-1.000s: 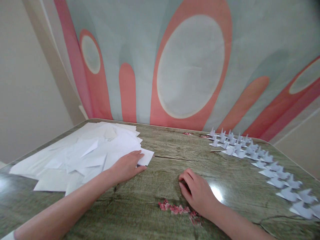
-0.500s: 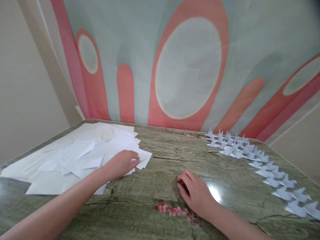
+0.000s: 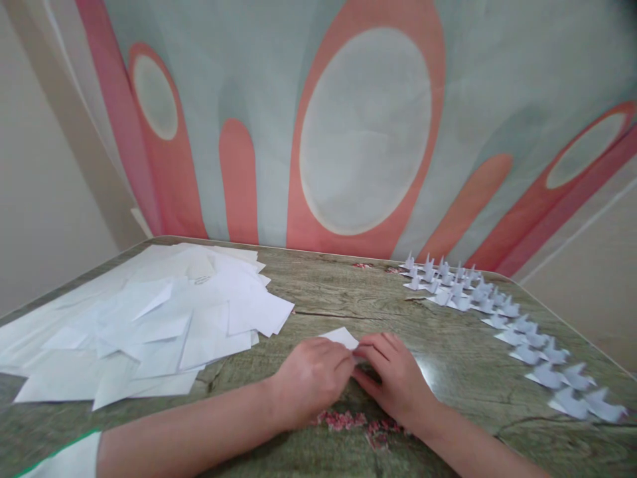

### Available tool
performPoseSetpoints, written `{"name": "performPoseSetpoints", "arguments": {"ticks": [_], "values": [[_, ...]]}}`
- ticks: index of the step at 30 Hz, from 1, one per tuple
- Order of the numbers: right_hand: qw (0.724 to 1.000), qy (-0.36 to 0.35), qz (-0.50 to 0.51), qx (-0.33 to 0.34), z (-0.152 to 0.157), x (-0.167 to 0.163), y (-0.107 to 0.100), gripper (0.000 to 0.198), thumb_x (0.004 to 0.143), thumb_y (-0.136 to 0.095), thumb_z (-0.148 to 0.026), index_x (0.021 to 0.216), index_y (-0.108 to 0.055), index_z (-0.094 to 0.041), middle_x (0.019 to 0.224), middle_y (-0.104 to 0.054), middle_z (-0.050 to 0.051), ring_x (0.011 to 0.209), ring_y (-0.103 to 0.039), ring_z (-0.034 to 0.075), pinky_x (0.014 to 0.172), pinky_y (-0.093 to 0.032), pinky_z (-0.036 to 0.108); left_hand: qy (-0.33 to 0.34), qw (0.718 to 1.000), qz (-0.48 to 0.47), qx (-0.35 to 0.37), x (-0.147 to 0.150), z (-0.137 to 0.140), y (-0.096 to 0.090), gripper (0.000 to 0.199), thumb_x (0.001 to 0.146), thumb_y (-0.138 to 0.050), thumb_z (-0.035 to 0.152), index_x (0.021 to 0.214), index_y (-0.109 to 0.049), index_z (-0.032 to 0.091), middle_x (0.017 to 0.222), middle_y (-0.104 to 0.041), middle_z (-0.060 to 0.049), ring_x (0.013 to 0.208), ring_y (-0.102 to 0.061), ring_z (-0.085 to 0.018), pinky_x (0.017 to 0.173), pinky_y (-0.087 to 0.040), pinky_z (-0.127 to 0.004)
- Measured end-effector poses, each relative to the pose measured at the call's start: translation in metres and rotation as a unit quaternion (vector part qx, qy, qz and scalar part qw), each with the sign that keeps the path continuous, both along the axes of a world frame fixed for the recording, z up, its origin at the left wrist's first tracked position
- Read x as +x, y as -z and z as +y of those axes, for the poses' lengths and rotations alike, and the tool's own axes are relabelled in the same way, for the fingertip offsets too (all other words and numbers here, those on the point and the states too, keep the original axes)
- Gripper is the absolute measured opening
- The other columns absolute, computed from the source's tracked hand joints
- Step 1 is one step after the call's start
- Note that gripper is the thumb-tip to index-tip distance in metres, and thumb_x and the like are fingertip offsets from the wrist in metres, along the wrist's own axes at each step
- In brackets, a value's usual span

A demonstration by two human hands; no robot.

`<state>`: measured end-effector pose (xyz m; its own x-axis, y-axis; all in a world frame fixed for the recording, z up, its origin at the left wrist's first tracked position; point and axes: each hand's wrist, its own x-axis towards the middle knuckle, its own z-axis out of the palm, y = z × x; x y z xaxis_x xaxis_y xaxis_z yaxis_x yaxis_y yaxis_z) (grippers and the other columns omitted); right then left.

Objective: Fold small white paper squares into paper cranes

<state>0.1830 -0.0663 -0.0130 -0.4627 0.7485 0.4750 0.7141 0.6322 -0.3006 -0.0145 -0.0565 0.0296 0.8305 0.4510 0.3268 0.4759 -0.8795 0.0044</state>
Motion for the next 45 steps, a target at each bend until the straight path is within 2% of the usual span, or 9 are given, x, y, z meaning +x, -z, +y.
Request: {"name": "performPoseSetpoints", "arguments": {"ticks": [3,8,11,16,22,28,34,38,45], "values": [[0.998,-0.016,-0.06,-0.013,0.0,0.003,-0.005,0.008,0.084,-0.053,-0.017,0.08,-0.059,-0.021,0.078,-0.059,0.003,0.077,-0.049,0.018,0.068,-0.034,0.032,0.018,0.999,0.034,-0.032,0.009,-0.007,0.011,0.02,0.089,-0.039,0.015,0.08,-0.057,0.015,0.076,-0.062,-0.005,0.07,-0.058,-0.016,0.066,-0.047,-0.026],[0.995,-0.021,-0.092,-0.029,0.001,0.004,-0.007,0.012,0.085,-0.051,-0.015,0.08,-0.061,-0.02,0.077,-0.059,0.003,0.075,-0.049,0.017,0.069,-0.032,0.032,-0.046,0.988,-0.003,-0.146,0.001,-0.002,0.014,0.02,0.084,-0.053,0.034,0.098,-0.055,0.02,0.091,-0.063,-0.003,0.081,-0.059,-0.018,0.071,-0.046,-0.027],[0.994,-0.02,-0.092,-0.058,0.001,0.005,-0.01,0.012,0.086,-0.051,-0.016,0.082,-0.062,-0.021,0.079,-0.06,0.002,0.077,-0.052,0.017,0.071,-0.034,0.031,-0.074,0.977,-0.036,-0.196,-0.004,0.009,0.015,0.012,0.088,-0.047,0.023,0.092,-0.058,0.02,0.088,-0.063,-0.002,0.081,-0.058,-0.016,0.072,-0.044,-0.025],[0.99,-0.022,-0.054,-0.125,0.003,0.008,-0.018,0.019,0.09,-0.046,-0.024,0.076,-0.059,-0.02,0.076,-0.058,0.001,0.076,-0.053,0.016,0.069,-0.037,0.029,-0.064,0.965,-0.102,-0.234,-0.006,0.024,0.021,0.01,0.084,-0.051,0.019,0.082,-0.061,0.019,0.086,-0.061,-0.002,0.086,-0.055,-0.016,0.079,-0.041,-0.026],[0.98,0.007,0.037,-0.196,0.012,0.012,-0.014,0.028,0.093,-0.039,-0.027,0.069,-0.05,-0.018,0.072,-0.052,0.0,0.068,-0.051,0.013,0.063,-0.038,0.025,-0.104,0.949,-0.146,-0.258,-0.004,0.028,0.022,0.013,0.086,-0.05,0.023,0.08,-0.06,0.017,0.079,-0.06,-0.001,0.079,-0.055,-0.014,0.072,-0.041,-0.023],[0.976,0.037,0.057,-0.207,0.02,0.01,-0.005,0.027,0.093,-0.037,-0.027,0.069,-0.046,-0.019,0.071,-0.05,-0.001,0.066,-0.049,0.014,0.061,-0.036,0.025,-0.147,0.929,-0.175,-0.289,-0.003,0.028,0.026,0.025,0.086,-0.05,0.027,0.11,-0.053,0.021,0.087,-0.063,0.0,0.078,-0.058,-0.014,0.071,-0.044,-0.024],[0.975,0.06,0.063,-0.203,0.02,0.006,0.002,0.023,0.092,-0.038,-0.026,0.072,-0.047,-0.019,0.073,-0.05,0.0,0.069,-0.049,0.015,0.063,-0.036,0.027,-0.094,0.968,-0.12,-0.201,-0.004,0.025,0.031,0.035,0.089,-0.044,0.024,0.124,-0.046,0.024,0.102,-0.061,-0.003,0.093,-0.055,-0.018,0.084,-0.042,-0.03],[0.976,0.06,0.087,-0.192,0.018,0.003,0.001,0.018,0.09,-0.042,-0.024,0.075,-0.05,-0.019,0.075,-0.051,0.001,0.071,-0.05,0.015,0.065,-0.037,0.027,-0.089,0.985,-0.059,-0.134,-0.004,0.023,0.033,0.03,0.091,-0.041,0.026,0.118,-0.053,0.022,0.092,-0.06,-0.005,0.086,-0.053,-0.019,0.076,-0.042,-0.03],[0.975,0.097,0.095,-0.176,0.019,-0.001,0.003,0.014,0.086,-0.047,-0.022,0.072,-0.049,-0.019,0.074,-0.05,0.001,0.069,-0.05,0.016,0.064,-0.038,0.028,-0.101,0.989,-0.034,-0.106,-0.003,0.023,0.03,0.027,0.09,-0.043,0.028,0.113,-0.057,0.024,0.087,-0.054,-0.005,0.081,-0.05,-0.017,0.07,-0.04,-0.028]]}}
